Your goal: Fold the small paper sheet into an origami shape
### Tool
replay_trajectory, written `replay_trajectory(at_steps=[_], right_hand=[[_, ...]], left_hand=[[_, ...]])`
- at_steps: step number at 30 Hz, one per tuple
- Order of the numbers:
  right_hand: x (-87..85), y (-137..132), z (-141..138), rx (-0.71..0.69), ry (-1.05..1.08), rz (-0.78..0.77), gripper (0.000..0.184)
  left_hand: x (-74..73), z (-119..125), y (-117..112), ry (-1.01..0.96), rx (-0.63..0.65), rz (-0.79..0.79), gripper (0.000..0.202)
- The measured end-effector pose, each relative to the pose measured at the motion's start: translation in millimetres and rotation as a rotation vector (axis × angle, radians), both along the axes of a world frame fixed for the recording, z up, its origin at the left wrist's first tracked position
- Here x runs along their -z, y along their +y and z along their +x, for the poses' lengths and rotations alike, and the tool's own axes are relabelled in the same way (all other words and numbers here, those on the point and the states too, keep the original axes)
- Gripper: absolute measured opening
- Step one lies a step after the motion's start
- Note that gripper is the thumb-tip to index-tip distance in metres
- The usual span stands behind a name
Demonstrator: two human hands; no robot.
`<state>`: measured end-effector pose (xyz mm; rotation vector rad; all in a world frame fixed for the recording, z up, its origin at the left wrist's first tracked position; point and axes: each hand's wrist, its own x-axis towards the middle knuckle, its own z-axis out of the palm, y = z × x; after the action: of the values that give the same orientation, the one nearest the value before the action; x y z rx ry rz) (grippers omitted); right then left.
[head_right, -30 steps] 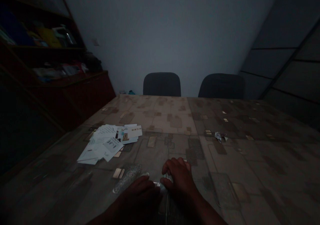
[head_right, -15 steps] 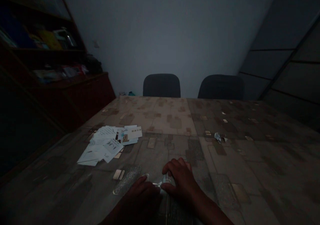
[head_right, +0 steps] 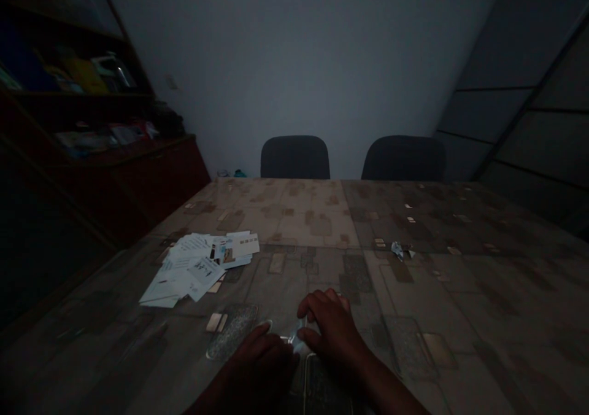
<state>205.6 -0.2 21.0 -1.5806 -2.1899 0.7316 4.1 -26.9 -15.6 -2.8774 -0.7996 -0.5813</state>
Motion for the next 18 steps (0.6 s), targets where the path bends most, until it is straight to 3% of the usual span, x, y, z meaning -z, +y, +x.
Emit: replay_trajectory(at_steps=[5, 10, 15, 18], right_hand=[[-5.1, 3.8, -4.4, 0.044, 0.01, 0.002, 0.015], [-3.7, 2.1, -2.6, 0.014, 0.01, 0.026, 0.012], [-2.9, -2.3, 2.6, -0.047, -0.039, -0.017, 0.033], [-3.5, -1.6, 3.3, -0.047, -0.055, -0.039, 0.034]], left_hand=[[-8.5, 0.4, -1.2, 0.049, -0.004, -0.014, 0.011], [-3.8, 0.2, 1.6, 0.038, -0.018, 0.021, 0.008], [0.2, 1.3, 1.7, -0.005, -0.043, -0.011, 0.008], [-1.5, 0.3, 0.2, 0.031, -0.037, -0.043, 0.01]])
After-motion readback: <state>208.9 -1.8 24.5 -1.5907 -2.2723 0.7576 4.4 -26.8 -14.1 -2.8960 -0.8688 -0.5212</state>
